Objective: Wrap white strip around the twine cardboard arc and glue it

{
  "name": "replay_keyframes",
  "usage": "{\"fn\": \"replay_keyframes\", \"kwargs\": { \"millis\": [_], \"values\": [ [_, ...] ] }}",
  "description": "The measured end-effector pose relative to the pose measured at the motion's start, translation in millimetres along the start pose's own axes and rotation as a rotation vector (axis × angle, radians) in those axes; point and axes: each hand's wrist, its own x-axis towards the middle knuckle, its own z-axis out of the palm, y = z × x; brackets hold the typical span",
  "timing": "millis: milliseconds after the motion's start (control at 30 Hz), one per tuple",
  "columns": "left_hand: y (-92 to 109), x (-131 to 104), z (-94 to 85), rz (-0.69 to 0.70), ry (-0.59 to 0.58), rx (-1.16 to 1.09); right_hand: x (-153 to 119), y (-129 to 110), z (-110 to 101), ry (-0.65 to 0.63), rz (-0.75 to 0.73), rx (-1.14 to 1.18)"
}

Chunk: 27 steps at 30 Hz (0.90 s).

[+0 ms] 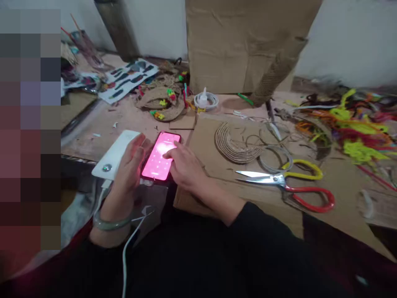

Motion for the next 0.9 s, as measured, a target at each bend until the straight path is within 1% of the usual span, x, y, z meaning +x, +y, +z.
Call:
{"fn": "replay_keyframes", "kwargs": {
  "millis": [233,367,633,767,833,900],
  "values": [
    [-0.1,2.0,3.3,0.041,0.024,0.064,-2.3,-5.6,6.0,-0.082,-0.094,-0.117],
    [1.0,1.6,4.4,0.035,0.024,0.046,-1.5,-8.0,8.6,-0.13,-0.076,-0.169],
    [2.1,1.1,5.2,0.036,0.031,0.036,-3.0,-6.6,9.6,-0.134,-0.077,-0.176],
    [-1.1,1.9,2.7,0.03,0.025,0.051,-3.6,-2.2,13.5,-0.094,-0.113,-0.151],
    [-1.9,2.1,1.9,0.032,0.024,0.061,-5.1,-0.5,13.0,-0.036,-0.129,-0.104],
    [-1.5,1.7,1.5,0.035,0.024,0.076,-8.4,-2.1,8.9,0.057,-0.131,-0.029]
  ]
}}
